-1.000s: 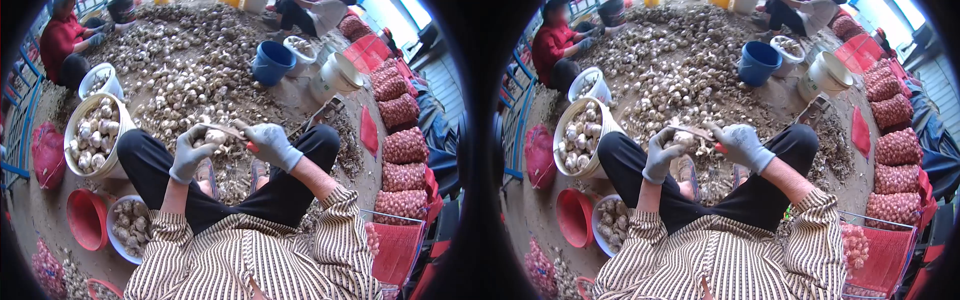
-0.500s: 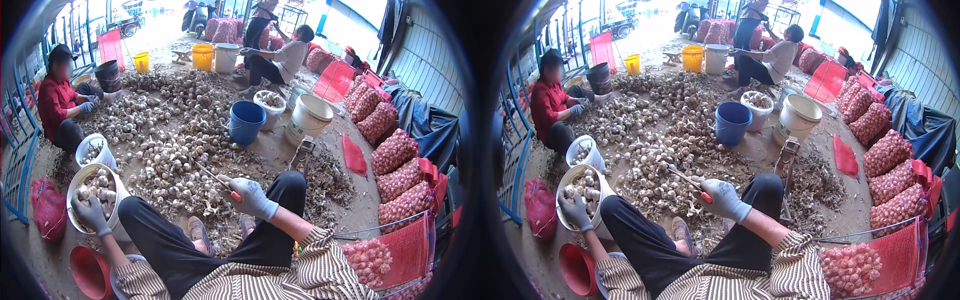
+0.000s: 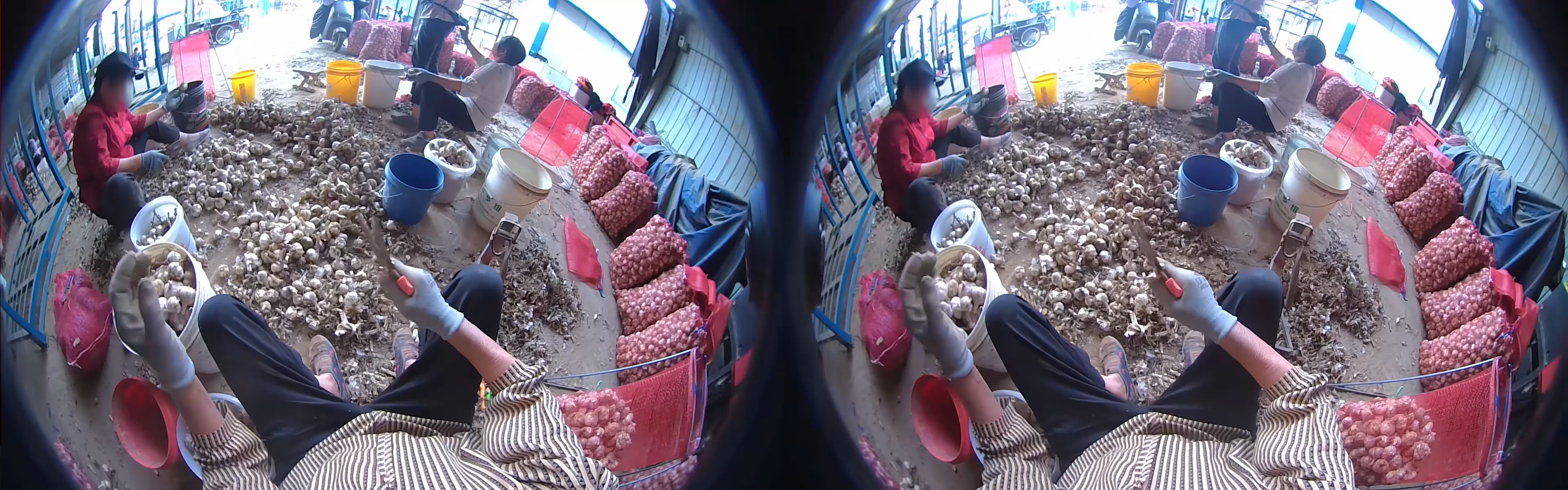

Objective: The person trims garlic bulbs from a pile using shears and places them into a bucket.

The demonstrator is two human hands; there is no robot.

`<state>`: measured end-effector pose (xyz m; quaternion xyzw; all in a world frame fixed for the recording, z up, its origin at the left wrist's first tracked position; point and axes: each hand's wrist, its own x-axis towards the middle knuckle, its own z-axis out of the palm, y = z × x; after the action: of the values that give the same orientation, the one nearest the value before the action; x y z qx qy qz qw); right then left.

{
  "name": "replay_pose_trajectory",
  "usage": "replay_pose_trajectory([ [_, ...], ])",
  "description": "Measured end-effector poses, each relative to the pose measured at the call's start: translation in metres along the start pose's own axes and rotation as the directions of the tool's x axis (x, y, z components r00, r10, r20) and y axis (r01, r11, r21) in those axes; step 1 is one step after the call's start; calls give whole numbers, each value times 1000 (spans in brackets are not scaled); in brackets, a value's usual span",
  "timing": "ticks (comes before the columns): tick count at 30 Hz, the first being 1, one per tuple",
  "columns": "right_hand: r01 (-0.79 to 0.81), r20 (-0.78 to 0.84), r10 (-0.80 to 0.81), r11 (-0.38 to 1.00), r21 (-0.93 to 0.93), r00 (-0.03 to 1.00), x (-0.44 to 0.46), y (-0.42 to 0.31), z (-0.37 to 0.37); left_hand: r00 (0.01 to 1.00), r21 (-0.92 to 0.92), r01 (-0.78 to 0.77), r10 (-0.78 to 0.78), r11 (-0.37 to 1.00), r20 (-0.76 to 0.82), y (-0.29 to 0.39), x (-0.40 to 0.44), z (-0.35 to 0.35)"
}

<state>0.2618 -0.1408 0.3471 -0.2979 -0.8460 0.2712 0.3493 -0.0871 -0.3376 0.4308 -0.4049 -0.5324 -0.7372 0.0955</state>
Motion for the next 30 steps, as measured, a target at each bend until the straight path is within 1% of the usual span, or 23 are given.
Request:
replay_pose_trajectory([
  [1, -51, -16, 52, 996, 77, 998, 0, 0, -2, 997, -55, -65, 67, 996, 26, 25, 2, 7],
  [3, -104, -59, 119, 973, 206, 991, -1, -5, -11, 967, -285, -213, 244, 935, 78, 69, 7, 20],
  [4, -82, -94, 111, 960, 269, 989, -3, -3, -17, 928, -357, -264, 337, 896, 161, 86, 12, 23],
  [5, -135, -102, 187, 915, 380, 977, -5, -6, -27, 873, -432, -304, 430, 849, 232, 101, 18, 26],
  [7, -49, -217, 136, 929, 366, 967, -7, -20, -55, 753, -665, -268, 582, 697, 307, 130, 28, 44],
  [9, 47, -366, 54, 965, 260, 929, -10, -32, -87, 763, -677, -240, 567, 695, 311, 124, 34, 62],
  [10, -16, -415, 137, 960, 281, 900, -17, -25, -102, 771, -689, -216, 554, 692, 315, 128, 35, 73],
  [11, -56, -459, 130, 984, 172, 879, -21, -19, -116, 780, -696, -188, 536, 693, 323, 132, 35, 82],
  [12, -180, -475, 264, 960, 215, 839, -24, -26, -128, 792, -697, -153, 509, 701, 338, 131, 33, 88],
  [13, -55, -534, 126, 988, 147, 836, -25, -15, -135, 806, -691, -112, 472, 714, 357, 117, 25, 82],
  [14, -207, -577, 240, 971, 123, 780, -34, -3, -142, 819, -682, -69, 431, 728, 378, 103, 15, 76],
  [15, -189, -591, 251, 968, 166, 767, -37, 0, -142, 825, -677, -34, 402, 736, 396, 94, 11, 79],
  [16, -247, -651, 266, 961, 123, 711, -47, 22, -144, 827, -675, -4, 382, 737, 413, 85, 11, 84],
  [17, -177, -563, 275, 959, 224, 779, -60, 47, -150, 812, -678, 14, 387, 735, 437, 74, 19, 90],
  [18, -220, -635, 284, 959, 180, 719, -56, 31, -139, 802, -688, 12, 404, 726, 440, 66, 28, 99],
  [19, -98, -605, 278, 944, 314, 746, -53, 40, -138, 811, -700, 7, 405, 714, 422, 59, 31, 110],
  [21, -67, -578, 459, 818, 571, 674, -53, 47, -133, 796, -709, 53, 399, 703, 455, 41, 42, 126],
  [23, -84, -451, 589, 664, 743, 671, -54, 67, -144, 793, -727, 68, 406, 683, 455, 26, 55, 146],
  [25, -28, -373, 601, 550, 835, 707, -54, 83, -149, 788, -736, 105, 395, 669, 471, 7, 63, 165],
  [27, -57, -220, 662, 370, 927, 716, -59, 97, -149, 798, -731, 171, 342, 661, 496, -12, 56, 184],
  [28, -56, -153, 568, 334, 941, 809, -58, 108, -150, 807, -721, 227, 288, 655, 516, -22, 43, 194],
  [29, -81, -135, 574, 336, 939, 808, -64, 123, -154, 799, -695, 307, 220, 650, 559, -33, 28, 202],
  [30, -84, -171, 644, 345, 935, 745, -56, 119, -141, 777, -663, 386, 161, 641, 608, -45, 17, 209],
])
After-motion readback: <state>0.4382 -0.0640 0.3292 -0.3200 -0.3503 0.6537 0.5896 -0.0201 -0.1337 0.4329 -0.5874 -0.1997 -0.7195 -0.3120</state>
